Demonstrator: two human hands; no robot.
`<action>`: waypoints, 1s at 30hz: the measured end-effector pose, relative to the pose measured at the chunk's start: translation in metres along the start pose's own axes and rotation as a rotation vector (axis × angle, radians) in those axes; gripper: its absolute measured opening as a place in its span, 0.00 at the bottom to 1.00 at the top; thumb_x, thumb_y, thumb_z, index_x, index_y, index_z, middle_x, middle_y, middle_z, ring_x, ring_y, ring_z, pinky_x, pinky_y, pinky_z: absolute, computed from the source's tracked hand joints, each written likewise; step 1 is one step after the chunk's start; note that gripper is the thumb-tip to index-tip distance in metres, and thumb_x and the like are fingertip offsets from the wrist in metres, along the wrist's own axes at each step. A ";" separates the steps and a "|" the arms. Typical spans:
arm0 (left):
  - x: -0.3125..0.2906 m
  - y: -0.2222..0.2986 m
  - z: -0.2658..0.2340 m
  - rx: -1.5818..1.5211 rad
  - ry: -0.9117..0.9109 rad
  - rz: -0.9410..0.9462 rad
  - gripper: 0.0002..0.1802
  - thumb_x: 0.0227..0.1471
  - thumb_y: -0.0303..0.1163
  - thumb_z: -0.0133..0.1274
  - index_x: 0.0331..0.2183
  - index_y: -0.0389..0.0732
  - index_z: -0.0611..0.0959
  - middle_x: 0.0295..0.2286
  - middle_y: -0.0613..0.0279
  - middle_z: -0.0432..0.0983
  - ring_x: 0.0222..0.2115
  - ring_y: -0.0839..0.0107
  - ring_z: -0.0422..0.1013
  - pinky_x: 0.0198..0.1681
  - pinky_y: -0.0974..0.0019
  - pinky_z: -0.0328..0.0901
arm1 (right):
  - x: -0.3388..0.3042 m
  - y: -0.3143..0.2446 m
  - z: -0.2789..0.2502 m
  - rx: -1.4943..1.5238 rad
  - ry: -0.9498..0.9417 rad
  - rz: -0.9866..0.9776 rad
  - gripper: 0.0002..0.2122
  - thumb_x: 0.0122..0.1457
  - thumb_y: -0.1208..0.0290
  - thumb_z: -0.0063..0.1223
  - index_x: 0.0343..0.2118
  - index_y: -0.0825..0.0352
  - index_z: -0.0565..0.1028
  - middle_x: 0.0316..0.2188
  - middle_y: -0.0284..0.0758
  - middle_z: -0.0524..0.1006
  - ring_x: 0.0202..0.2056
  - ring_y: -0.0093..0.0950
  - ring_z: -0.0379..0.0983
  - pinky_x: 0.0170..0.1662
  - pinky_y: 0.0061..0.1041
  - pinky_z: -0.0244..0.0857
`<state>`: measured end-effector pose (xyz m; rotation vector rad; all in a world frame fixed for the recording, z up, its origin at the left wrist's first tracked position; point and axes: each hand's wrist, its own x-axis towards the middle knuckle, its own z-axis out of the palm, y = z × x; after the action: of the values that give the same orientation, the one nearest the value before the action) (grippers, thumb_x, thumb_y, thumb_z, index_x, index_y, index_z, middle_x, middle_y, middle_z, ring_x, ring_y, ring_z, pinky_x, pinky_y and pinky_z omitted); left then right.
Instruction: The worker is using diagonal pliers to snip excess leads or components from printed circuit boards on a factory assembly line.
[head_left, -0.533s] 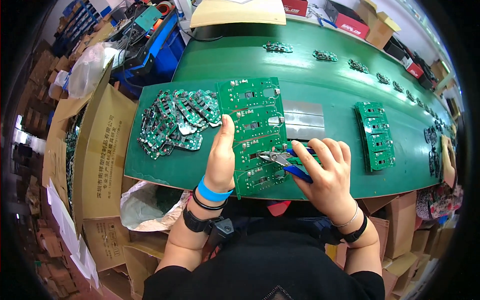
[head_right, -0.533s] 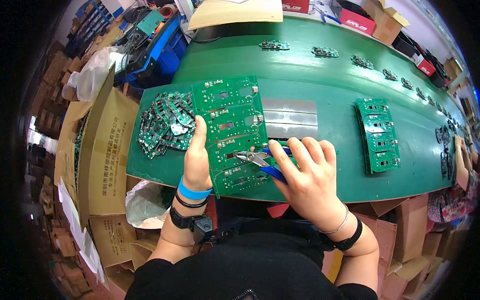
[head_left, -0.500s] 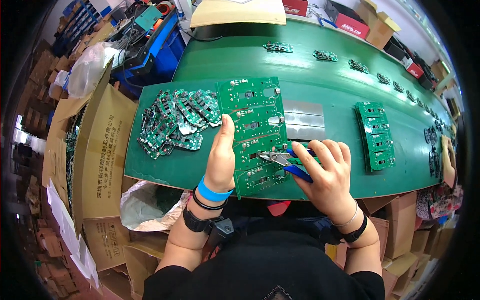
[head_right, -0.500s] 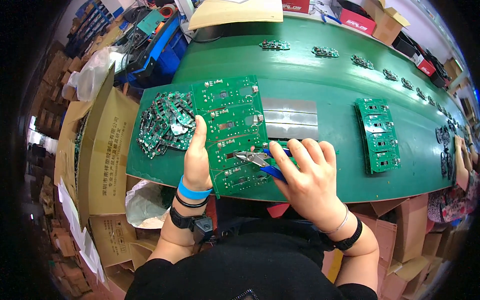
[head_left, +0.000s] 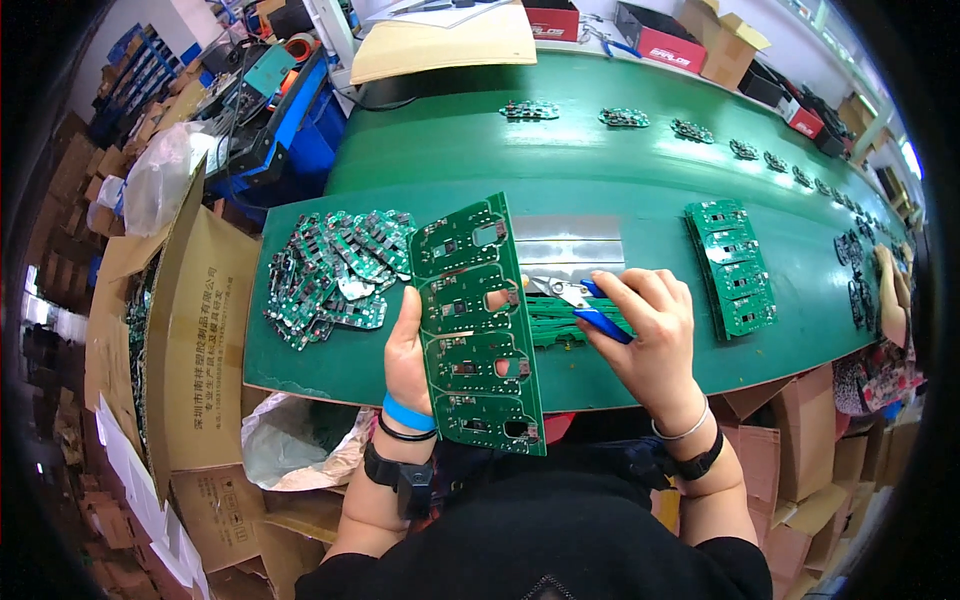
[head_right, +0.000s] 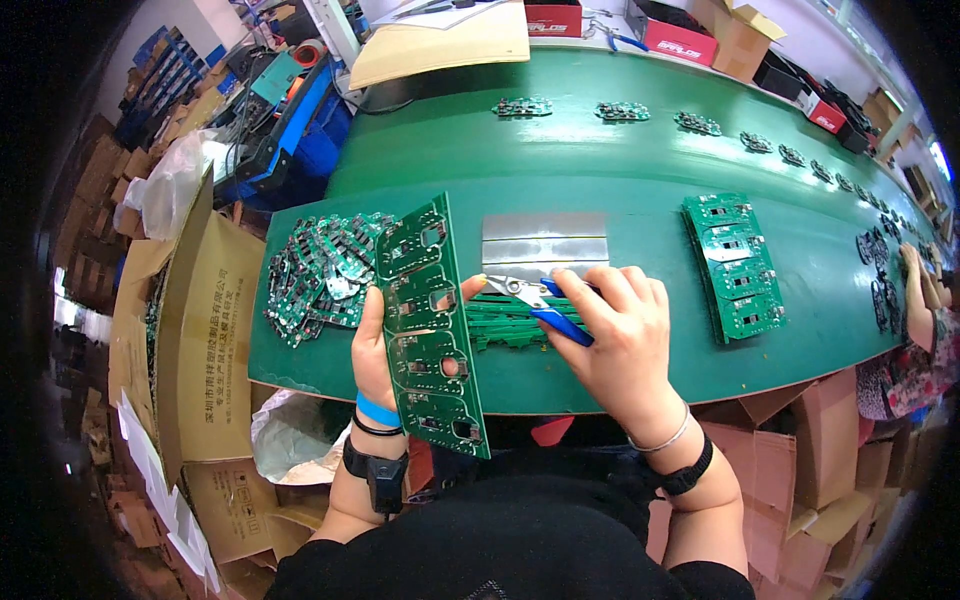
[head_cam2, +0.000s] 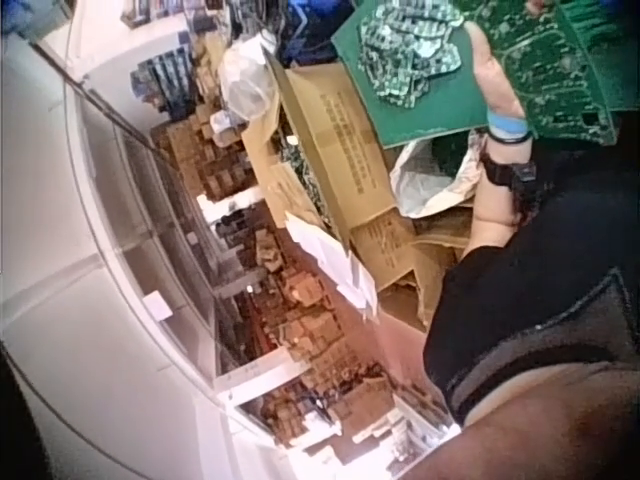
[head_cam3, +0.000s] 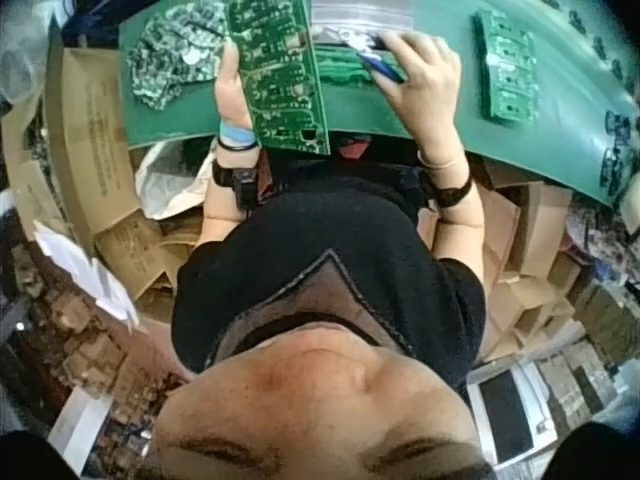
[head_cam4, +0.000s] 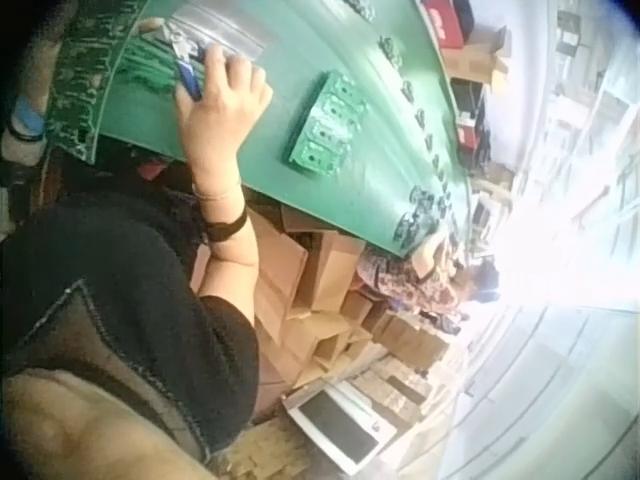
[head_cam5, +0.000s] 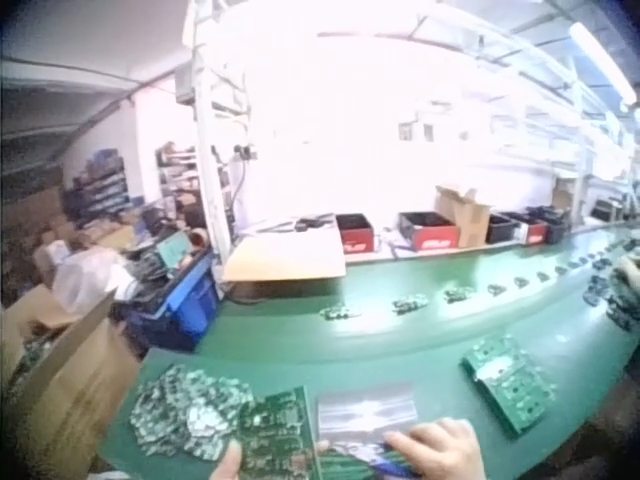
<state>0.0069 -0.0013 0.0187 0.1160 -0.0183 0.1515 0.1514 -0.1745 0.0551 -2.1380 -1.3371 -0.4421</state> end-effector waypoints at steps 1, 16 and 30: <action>0.000 -0.001 0.000 -0.001 -0.043 -0.010 0.37 0.57 0.58 0.24 0.60 0.45 0.50 0.59 0.42 0.39 0.34 0.46 0.73 0.36 0.48 0.72 | -0.001 0.001 0.002 -0.003 0.003 -0.001 0.20 0.37 0.69 0.64 0.37 0.63 0.76 0.31 0.34 0.73 0.33 0.33 0.67 0.38 0.31 0.59; 0.008 0.000 -0.005 -0.023 -0.131 0.015 0.37 0.58 0.57 0.26 0.59 0.42 0.52 0.57 0.42 0.47 0.41 0.46 0.70 0.39 0.48 0.70 | -0.003 0.012 0.002 0.061 0.052 0.072 0.23 0.38 0.69 0.63 0.42 0.63 0.74 0.35 0.36 0.71 0.38 0.36 0.66 0.44 0.33 0.57; 0.009 0.001 -0.002 0.009 -0.128 -0.044 0.37 0.57 0.58 0.26 0.59 0.44 0.54 0.59 0.39 0.38 0.39 0.49 0.72 0.37 0.51 0.72 | -0.009 0.012 -0.004 0.030 0.050 0.057 0.24 0.37 0.68 0.64 0.42 0.62 0.74 0.37 0.36 0.70 0.41 0.36 0.64 0.47 0.35 0.55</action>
<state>0.0161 0.0012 0.0171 0.1351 -0.1425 0.1005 0.1582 -0.1875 0.0494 -2.1205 -1.2448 -0.4475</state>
